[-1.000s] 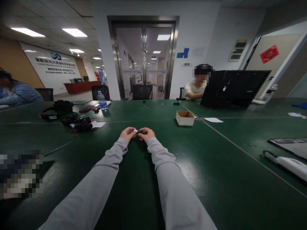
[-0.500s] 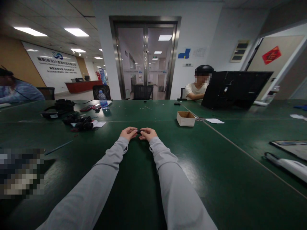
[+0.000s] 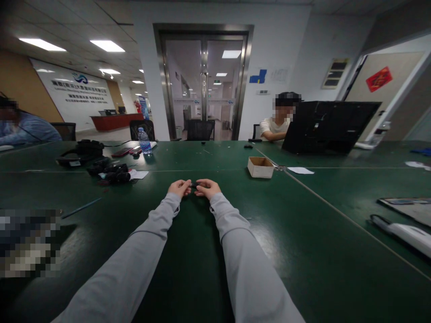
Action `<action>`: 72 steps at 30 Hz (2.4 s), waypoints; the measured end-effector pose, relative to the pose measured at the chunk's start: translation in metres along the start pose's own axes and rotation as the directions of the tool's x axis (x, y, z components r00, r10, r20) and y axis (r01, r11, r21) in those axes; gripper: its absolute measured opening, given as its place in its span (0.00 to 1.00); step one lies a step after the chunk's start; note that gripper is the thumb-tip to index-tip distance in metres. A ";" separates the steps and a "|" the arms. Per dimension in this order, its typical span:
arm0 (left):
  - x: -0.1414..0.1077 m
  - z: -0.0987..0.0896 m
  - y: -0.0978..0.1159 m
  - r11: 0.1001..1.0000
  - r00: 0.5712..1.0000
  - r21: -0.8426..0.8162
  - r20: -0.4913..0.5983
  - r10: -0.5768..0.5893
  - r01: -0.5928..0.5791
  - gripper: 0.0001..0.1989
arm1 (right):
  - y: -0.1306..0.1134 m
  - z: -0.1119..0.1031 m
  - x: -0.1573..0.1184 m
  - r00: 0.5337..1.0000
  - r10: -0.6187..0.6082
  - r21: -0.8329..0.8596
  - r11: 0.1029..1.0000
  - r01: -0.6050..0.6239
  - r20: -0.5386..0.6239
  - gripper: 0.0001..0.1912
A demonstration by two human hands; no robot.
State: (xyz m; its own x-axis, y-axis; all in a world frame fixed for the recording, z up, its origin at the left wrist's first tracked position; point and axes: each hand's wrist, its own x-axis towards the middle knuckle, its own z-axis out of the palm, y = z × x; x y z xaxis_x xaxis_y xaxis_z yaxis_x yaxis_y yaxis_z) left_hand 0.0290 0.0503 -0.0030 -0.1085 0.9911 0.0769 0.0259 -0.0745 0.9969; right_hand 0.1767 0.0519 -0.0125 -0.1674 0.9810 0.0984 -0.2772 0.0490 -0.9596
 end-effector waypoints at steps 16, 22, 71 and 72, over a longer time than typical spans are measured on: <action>0.001 -0.008 0.000 0.924 0.999 0.381 -0.041 0.032 -0.014 0.23 | -0.005 0.005 -0.005 0.998 0.019 0.015 1.000 -0.020 0.056 0.15; 0.003 -0.013 -0.002 0.868 0.996 0.496 -0.063 0.066 -0.027 0.24 | -0.002 0.010 -0.003 0.998 -0.027 0.008 1.000 0.026 0.063 0.16; -0.006 -0.008 0.006 0.979 0.983 0.144 0.136 0.126 -0.146 0.11 | -0.008 0.012 -0.003 0.991 0.129 -0.111 0.985 -0.134 -0.044 0.15; -0.006 -0.008 0.006 0.982 0.984 0.143 0.143 0.104 -0.124 0.11 | -0.008 0.012 -0.003 0.990 0.131 -0.108 0.985 -0.135 -0.045 0.15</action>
State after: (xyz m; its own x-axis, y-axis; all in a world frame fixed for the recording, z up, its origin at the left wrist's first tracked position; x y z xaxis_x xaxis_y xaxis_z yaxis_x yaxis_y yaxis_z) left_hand 0.0220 0.0430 0.0024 0.0379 0.9836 0.1765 0.1810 -0.1804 0.9668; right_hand 0.1682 0.0462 -0.0020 -0.1597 0.9863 -0.0403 -0.1484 -0.0643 -0.9868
